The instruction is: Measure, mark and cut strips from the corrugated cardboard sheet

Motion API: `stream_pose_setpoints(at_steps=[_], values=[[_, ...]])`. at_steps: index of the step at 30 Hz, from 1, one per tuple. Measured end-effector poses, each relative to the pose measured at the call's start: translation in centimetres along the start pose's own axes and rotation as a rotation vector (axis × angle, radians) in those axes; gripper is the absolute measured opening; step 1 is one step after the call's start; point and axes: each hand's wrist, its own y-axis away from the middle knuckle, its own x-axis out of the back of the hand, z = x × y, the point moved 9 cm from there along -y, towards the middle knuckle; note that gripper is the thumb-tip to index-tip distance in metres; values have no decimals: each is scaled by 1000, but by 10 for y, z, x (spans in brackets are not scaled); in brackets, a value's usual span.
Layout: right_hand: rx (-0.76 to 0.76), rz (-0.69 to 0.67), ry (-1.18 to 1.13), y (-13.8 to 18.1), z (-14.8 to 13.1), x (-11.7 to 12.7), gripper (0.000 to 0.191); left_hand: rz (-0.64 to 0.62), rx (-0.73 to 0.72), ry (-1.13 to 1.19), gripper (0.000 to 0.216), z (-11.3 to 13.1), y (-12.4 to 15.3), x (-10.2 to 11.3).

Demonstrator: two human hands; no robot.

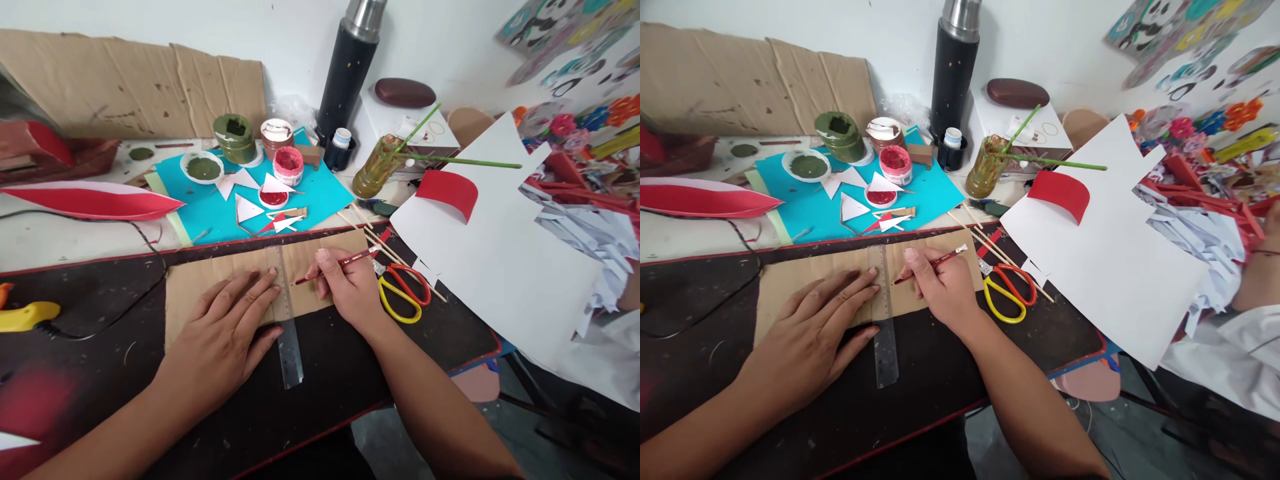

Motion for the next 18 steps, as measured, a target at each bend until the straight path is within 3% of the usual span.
stream_pose_setpoints(at_steps=[18], values=[[19,-6,78,1,-5,-1,62,-8,4,-4,48,0,0,-1]])
